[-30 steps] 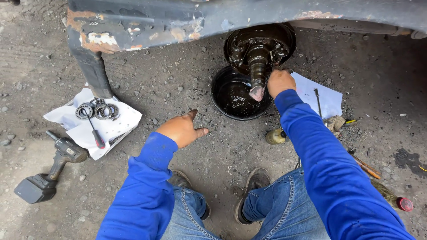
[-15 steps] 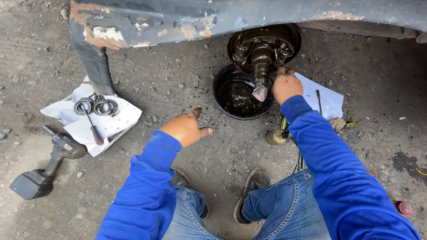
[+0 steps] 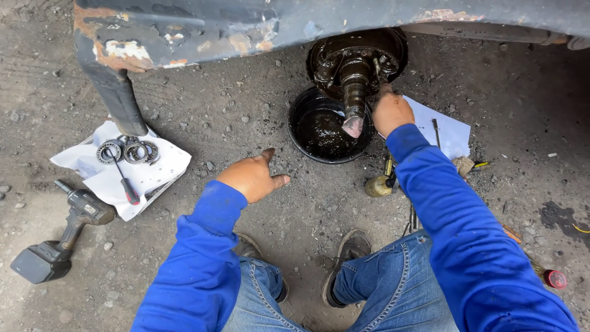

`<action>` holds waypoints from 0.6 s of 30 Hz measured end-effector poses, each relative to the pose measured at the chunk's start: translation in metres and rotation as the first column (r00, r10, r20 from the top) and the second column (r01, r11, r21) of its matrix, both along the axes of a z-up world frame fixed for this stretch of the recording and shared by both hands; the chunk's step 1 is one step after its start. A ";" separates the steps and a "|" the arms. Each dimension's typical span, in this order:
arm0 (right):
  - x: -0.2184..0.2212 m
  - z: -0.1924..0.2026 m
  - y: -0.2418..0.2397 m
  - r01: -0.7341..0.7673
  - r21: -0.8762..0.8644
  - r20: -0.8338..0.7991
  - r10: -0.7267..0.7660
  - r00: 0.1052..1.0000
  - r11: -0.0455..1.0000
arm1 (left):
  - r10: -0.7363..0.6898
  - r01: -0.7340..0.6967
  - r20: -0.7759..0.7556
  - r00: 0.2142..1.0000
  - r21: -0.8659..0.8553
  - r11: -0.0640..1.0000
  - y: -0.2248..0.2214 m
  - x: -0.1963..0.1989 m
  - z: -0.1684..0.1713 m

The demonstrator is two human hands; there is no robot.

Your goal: Cleaning grease and debris from a wheel axle spindle and hub assembly using a rag and screwdriver

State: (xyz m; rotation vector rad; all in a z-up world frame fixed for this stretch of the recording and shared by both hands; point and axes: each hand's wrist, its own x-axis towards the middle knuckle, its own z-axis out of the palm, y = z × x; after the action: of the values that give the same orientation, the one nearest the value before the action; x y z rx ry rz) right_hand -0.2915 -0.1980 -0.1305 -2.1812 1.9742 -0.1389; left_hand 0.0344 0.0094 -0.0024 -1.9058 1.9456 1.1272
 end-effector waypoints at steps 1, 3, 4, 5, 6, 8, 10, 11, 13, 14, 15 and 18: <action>-0.016 -0.031 -0.015 -0.014 0.024 -0.038 0.015 0.999 1.000 | 0.001 -0.001 -0.009 1.000 0.002 1.000 0.000 -0.001 0.003; -0.031 -0.065 -0.028 -0.031 0.052 -0.072 0.034 0.997 0.998 | 0.007 -0.007 -0.015 1.000 0.008 1.000 0.001 0.000 0.002; -0.035 -0.065 -0.025 -0.064 0.057 -0.106 0.069 0.992 0.996 | 0.008 -0.008 -0.011 1.000 0.007 1.000 0.001 0.001 -0.002; -0.038 -0.065 -0.022 -0.096 0.064 -0.141 0.105 0.985 0.993 | 0.009 -0.009 -0.008 1.000 0.007 1.000 0.001 0.001 -0.006; -0.033 -0.042 -0.011 -0.093 0.069 -0.145 0.102 0.984 0.993 | 0.006 -0.006 -0.012 1.000 0.011 1.000 -0.001 0.000 -0.007; -0.021 0.007 0.010 -0.134 0.022 -0.227 0.135 0.964 0.991 | 0.007 -0.007 -0.024 1.000 -0.005 1.000 -0.003 -0.001 -0.007; -0.028 0.018 0.014 -0.094 0.045 -0.188 0.101 0.977 0.995 | -0.002 0.002 -0.026 1.000 -0.003 1.000 -0.003 -0.007 -0.003; -0.030 0.024 0.015 -0.058 0.069 -0.148 0.068 0.987 0.996 | -0.007 0.007 -0.027 1.000 -0.001 1.000 -0.004 -0.010 0.001; -0.014 0.047 0.041 -0.043 0.082 -0.121 0.053 0.991 0.996 | -0.002 0.002 -0.023 1.000 -0.005 1.000 -0.005 -0.009 -0.004; -0.006 0.059 0.053 -0.025 0.095 -0.092 0.034 0.995 0.995 | -0.001 0.001 -0.018 1.000 -0.010 1.000 -0.007 -0.008 -0.005; -0.018 0.048 0.041 -0.023 0.092 -0.089 0.032 0.996 0.995 | -0.003 0.003 -0.015 1.000 -0.013 1.000 -0.008 -0.008 -0.006; -0.038 0.021 0.016 -0.067 0.118 -0.050 0.074 0.996 0.991 | 0.006 -0.006 0.000 1.000 0.007 1.000 -0.006 -0.007 -0.005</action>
State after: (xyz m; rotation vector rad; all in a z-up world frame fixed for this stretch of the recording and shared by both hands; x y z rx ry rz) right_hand -0.3298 -0.1823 -0.1094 -2.1987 1.8789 0.0442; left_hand 0.0274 0.0037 -0.0079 -1.9093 1.9343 1.1346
